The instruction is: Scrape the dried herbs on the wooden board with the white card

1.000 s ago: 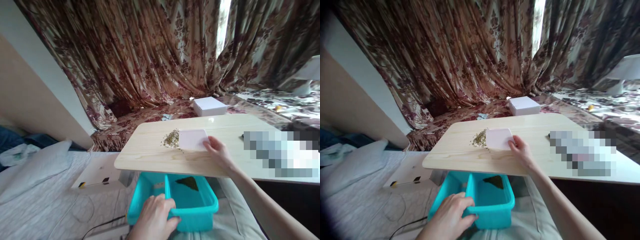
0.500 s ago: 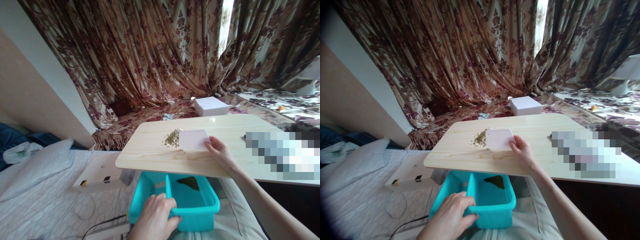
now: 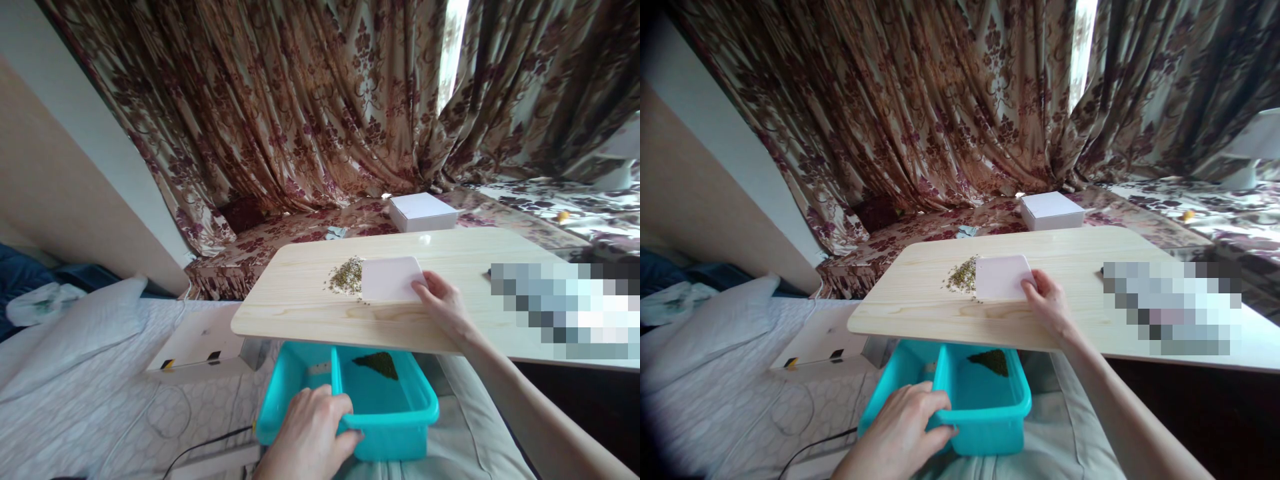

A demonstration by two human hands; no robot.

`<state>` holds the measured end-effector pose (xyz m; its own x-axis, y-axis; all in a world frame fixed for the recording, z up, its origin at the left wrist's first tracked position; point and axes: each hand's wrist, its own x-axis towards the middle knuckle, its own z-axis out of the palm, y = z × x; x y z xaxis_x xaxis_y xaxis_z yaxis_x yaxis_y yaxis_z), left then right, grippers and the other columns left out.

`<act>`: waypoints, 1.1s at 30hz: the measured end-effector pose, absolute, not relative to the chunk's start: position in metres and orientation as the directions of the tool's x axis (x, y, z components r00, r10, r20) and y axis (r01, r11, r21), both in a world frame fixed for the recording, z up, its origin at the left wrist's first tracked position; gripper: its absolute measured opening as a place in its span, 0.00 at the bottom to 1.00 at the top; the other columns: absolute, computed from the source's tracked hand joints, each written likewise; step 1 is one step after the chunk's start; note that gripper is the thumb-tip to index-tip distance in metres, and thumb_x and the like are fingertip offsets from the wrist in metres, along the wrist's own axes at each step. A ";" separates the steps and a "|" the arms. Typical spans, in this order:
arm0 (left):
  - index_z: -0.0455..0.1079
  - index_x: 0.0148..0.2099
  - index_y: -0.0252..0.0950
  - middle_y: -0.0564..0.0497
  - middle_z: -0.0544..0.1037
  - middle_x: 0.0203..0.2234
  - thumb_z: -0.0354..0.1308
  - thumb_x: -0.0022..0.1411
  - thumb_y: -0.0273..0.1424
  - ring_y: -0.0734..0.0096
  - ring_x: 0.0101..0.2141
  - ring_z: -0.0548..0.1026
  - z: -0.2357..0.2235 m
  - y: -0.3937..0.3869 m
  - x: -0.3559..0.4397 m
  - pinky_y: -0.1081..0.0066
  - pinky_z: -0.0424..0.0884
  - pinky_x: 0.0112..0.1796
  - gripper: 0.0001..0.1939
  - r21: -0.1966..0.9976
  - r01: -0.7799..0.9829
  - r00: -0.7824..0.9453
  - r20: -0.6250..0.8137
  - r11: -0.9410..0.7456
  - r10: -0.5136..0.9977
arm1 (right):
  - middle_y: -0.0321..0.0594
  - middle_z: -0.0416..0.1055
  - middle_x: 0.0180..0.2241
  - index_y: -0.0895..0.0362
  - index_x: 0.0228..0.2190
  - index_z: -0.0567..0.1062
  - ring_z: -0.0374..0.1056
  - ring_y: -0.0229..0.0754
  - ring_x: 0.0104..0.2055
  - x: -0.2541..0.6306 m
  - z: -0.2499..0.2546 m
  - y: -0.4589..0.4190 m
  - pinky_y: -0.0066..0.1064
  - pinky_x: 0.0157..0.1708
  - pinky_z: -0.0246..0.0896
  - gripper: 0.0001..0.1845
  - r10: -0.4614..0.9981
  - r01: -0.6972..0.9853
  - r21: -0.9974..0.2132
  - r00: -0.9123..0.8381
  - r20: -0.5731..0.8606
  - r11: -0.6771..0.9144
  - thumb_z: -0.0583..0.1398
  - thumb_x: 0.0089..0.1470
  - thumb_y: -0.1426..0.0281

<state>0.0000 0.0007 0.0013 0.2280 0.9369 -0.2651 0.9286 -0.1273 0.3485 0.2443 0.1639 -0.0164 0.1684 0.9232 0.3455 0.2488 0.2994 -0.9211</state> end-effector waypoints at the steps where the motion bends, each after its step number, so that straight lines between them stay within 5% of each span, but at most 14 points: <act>1: 0.71 0.34 0.44 0.55 0.73 0.34 0.57 0.56 0.36 0.63 0.39 0.70 0.001 0.001 0.000 0.69 0.60 0.40 0.04 0.346 0.930 0.227 -0.268 -0.127 0.936 | 0.35 0.70 0.23 0.56 0.27 0.71 0.67 0.39 0.27 0.244 -0.016 0.164 0.26 0.25 0.60 0.06 0.923 0.251 -0.922 0.174 0.344 0.296 0.57 0.44 0.68; 33: 0.71 0.35 0.43 0.54 0.74 0.34 0.58 0.56 0.36 0.62 0.40 0.70 0.003 0.001 -0.012 0.68 0.60 0.40 0.05 0.347 0.933 0.195 -0.259 -0.097 0.946 | 0.37 0.75 0.25 0.55 0.27 0.73 0.71 0.42 0.29 0.244 -0.016 0.164 0.28 0.26 0.64 0.06 0.938 0.181 -0.935 0.110 0.329 0.306 0.59 0.43 0.67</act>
<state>-0.0116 0.0012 0.0025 0.1946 0.9462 -0.2586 0.9329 -0.0971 0.3468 0.2435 0.1642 -0.0157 0.1096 0.9381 0.3285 0.1807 0.3062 -0.9346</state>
